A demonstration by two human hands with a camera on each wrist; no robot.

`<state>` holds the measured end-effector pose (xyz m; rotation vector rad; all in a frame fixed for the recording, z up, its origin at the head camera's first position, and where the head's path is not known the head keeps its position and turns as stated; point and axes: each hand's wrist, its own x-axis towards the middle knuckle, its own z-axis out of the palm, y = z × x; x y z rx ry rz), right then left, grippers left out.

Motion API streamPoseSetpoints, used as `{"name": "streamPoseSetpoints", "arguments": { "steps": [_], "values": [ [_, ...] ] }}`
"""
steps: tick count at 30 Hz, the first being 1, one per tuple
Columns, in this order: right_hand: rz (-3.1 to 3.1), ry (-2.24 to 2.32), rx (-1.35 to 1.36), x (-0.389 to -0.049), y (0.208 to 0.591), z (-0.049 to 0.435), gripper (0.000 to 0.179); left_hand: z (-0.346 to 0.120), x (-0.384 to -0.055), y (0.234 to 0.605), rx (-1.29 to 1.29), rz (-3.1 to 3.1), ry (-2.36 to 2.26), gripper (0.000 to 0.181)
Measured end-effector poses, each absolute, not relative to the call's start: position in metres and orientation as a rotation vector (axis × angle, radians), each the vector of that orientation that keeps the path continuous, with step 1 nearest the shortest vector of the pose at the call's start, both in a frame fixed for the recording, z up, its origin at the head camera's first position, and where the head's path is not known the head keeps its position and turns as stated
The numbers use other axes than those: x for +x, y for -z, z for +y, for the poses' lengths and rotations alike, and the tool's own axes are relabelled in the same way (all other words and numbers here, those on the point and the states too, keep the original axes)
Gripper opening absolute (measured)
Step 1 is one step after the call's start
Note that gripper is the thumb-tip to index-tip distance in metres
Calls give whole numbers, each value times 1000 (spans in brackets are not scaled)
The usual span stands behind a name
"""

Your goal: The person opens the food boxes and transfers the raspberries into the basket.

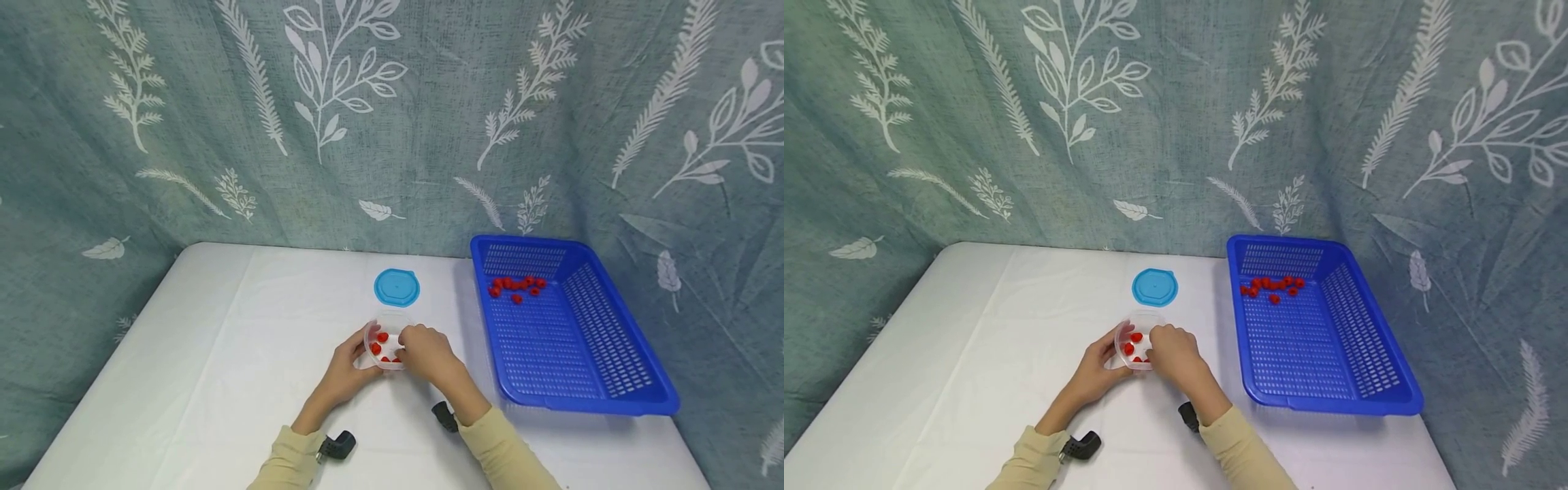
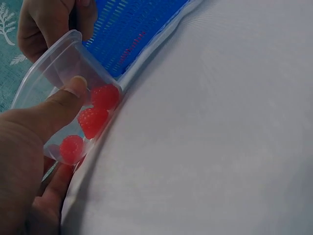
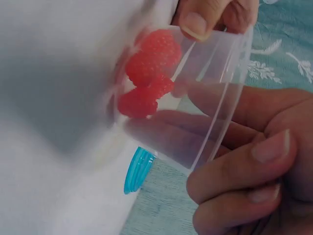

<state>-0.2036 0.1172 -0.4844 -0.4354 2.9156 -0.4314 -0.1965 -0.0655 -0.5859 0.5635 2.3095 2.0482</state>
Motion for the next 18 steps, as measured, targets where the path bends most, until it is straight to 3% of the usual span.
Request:
{"name": "streamPoseSetpoints", "arguments": {
  "steps": [14,18],
  "values": [
    [2715,811,-406,-209,492,124,1,-66,-196,588,603,2365,-1969,86],
    [2701,867,-373,-211,494,124,6,-66,-196,588,608,2370,-1972,85]
  ]
}}
